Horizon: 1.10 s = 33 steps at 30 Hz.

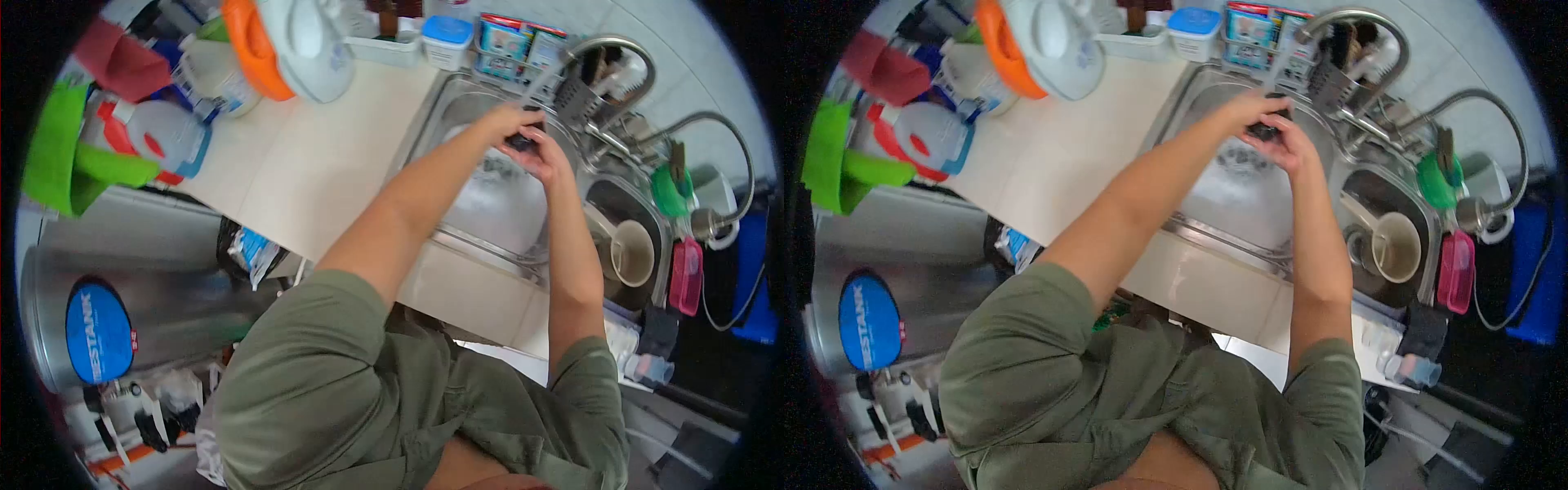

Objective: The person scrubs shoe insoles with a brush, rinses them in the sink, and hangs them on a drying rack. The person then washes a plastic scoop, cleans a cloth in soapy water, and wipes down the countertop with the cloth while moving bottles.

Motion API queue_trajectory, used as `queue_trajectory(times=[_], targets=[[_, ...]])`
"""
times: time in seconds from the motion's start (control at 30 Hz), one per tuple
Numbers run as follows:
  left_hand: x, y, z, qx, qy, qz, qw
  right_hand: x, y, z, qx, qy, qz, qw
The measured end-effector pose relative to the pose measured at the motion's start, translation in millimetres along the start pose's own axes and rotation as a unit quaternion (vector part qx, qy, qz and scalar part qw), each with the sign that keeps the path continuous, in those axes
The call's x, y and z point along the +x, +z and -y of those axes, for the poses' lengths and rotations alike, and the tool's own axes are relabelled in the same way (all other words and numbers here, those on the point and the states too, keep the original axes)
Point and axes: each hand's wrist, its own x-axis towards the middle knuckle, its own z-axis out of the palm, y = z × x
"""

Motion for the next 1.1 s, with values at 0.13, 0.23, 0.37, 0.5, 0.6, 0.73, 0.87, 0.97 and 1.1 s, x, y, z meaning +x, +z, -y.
queue_trajectory(times=[0.13,0.23,0.37,0.5,0.6,0.73,0.87,0.97,1.1], targets=[[13.6,-15.5,-16.4,0.088,-0.066,0.128,0.986,33.4,-9.6,17.3,-0.17,0.017,0.027,0.985],[28.2,-18.9,-11.9,0.12,0.07,0.098,0.985,33.7,11.4,5.8,-0.207,-0.04,-0.065,0.975],[14.7,-4.5,-25.1,0.016,0.059,-0.027,0.998,48.9,14.4,-1.6,-0.252,-0.018,-0.068,0.965],[23.3,-2.8,-13.0,0.099,0.07,-0.144,0.982,40.3,23.8,-15.0,-0.384,-0.045,-0.108,0.916],[15.2,5.3,-11.3,0.341,0.18,-0.262,0.885,45.8,11.4,-25.7,-0.576,-0.208,-0.178,0.77],[24.2,-1.6,13.4,0.31,0.183,-0.296,0.884,63.2,-21.8,-31.0,-0.778,-0.388,-0.19,0.457],[2.9,1.5,8.7,0.036,0.095,-0.331,0.938,42.6,-22.9,-25.2,-0.79,-0.341,-0.139,0.49],[4.7,-36.9,26.1,-0.005,0.016,-0.254,0.967,-2.2,-1.0,18.4,-0.87,-0.143,-0.044,0.47],[-20.6,-47.8,31.2,0.266,0.014,-0.275,0.924,-4.3,-10.0,82.6,-0.867,-0.059,-0.181,0.46]])
